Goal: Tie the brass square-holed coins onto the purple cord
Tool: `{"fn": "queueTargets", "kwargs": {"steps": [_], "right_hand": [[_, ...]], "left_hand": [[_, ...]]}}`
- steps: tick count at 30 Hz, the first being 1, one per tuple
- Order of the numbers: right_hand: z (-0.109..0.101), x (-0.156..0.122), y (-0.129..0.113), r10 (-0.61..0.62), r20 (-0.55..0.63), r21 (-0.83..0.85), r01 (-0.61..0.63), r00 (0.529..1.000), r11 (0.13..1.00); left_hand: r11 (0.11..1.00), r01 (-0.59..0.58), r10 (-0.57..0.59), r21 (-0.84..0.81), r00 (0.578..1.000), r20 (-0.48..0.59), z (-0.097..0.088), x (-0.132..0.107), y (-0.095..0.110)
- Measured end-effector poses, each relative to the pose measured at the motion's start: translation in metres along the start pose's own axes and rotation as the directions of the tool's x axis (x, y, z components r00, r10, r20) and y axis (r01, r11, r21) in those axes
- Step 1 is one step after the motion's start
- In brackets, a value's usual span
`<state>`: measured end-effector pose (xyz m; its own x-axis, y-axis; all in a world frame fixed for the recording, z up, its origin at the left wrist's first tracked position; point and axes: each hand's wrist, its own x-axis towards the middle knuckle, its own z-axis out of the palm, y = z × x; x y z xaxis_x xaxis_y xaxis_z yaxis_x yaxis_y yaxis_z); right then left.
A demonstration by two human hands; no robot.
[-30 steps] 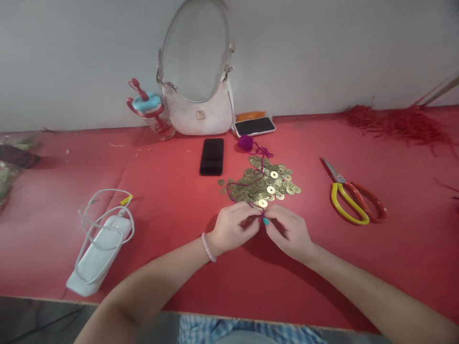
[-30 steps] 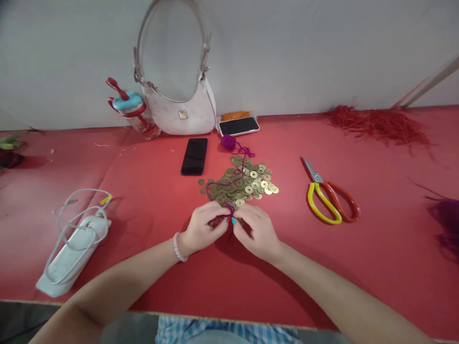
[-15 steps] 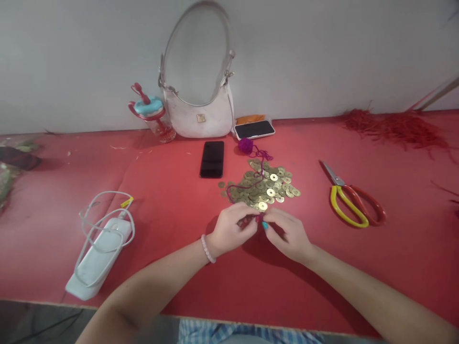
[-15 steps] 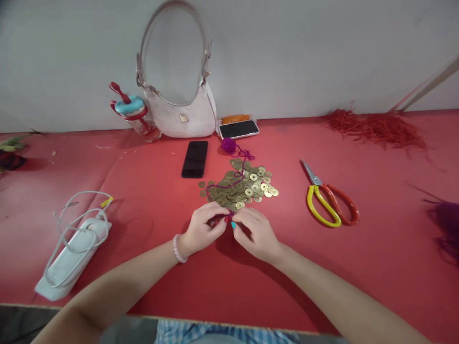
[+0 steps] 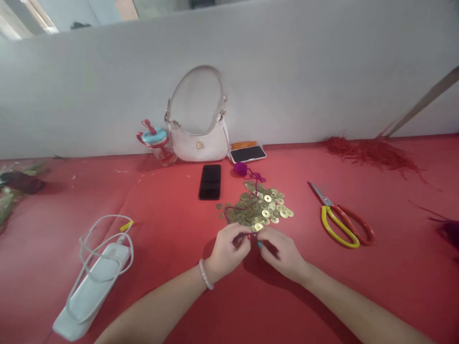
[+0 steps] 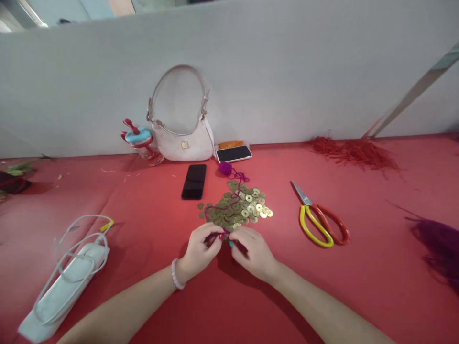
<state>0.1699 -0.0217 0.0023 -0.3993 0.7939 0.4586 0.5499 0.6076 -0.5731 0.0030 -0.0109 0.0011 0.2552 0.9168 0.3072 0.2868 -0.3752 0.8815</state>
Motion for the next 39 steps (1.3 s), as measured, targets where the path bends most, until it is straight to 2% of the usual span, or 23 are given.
{"fn": "queueTargets", "kwargs": {"steps": [1, 3, 6, 9, 13, 16, 18, 21, 24, 32, 35, 39], "right_hand": [[0.001, 0.000, 0.002, -0.039, 0.008, -0.040, 0.039, 0.999, 0.998], [0.001, 0.000, 0.005, -0.191, 0.047, -0.125, 0.196, 0.980, 0.973], [-0.001, 0.001, 0.004, -0.371, 0.146, -0.195, 0.394, 0.917, 0.898], [-0.005, 0.002, -0.002, -0.426, 0.182, -0.213, 0.458, 0.887, 0.863], [-0.007, 0.000, -0.007, -0.454, 0.157, -0.253, 0.480, 0.877, 0.840], [-0.007, -0.002, -0.005, -0.428, 0.004, -0.257, 0.414, 0.904, 0.873], [-0.006, -0.001, -0.001, -0.340, -0.103, -0.217, 0.313, 0.935, 0.925], [-0.004, 0.000, 0.004, -0.165, -0.181, -0.117, 0.145, 0.969, 0.982], [-0.002, 0.002, 0.007, -0.023, -0.170, -0.028, 0.019, 0.985, 0.999], [0.006, -0.002, 0.009, 0.168, -0.149, 0.084, -0.157, 0.975, 0.984], [0.003, 0.000, 0.007, 0.177, -0.120, 0.060, -0.171, 0.977, 0.983], [-0.002, 0.003, 0.003, 0.133, -0.100, 0.052, -0.128, 0.986, 0.990]], "left_hand": [[0.999, 0.024, -0.025, -0.046, 1.000, -0.014, 0.000, 0.001, 0.000], [0.983, 0.087, -0.093, -0.162, 0.995, -0.027, 0.000, 0.002, 0.002], [0.959, 0.152, -0.168, -0.238, 0.985, -0.049, -0.002, 0.004, 0.003], [0.956, 0.174, -0.197, -0.235, 0.977, -0.076, -0.003, 0.006, 0.002], [0.981, 0.124, -0.135, -0.152, 0.989, -0.065, -0.002, 0.007, -0.002], [0.993, 0.057, -0.057, -0.107, 0.998, -0.001, 0.000, 0.006, -0.005], [0.996, 0.010, -0.007, -0.094, 0.999, 0.032, 0.002, 0.005, -0.007], [0.997, -0.021, 0.026, -0.078, 0.997, 0.068, 0.003, 0.004, -0.007], [0.997, 0.010, -0.003, -0.074, 0.995, 0.100, 0.002, 0.003, -0.006], [0.999, 0.027, -0.023, -0.046, 0.996, 0.086, 0.001, 0.004, -0.005], [0.999, 0.022, -0.018, -0.044, 0.996, 0.082, 0.002, 0.004, -0.006], [0.999, 0.034, -0.031, -0.036, 0.995, 0.090, 0.002, 0.004, -0.007]]}}
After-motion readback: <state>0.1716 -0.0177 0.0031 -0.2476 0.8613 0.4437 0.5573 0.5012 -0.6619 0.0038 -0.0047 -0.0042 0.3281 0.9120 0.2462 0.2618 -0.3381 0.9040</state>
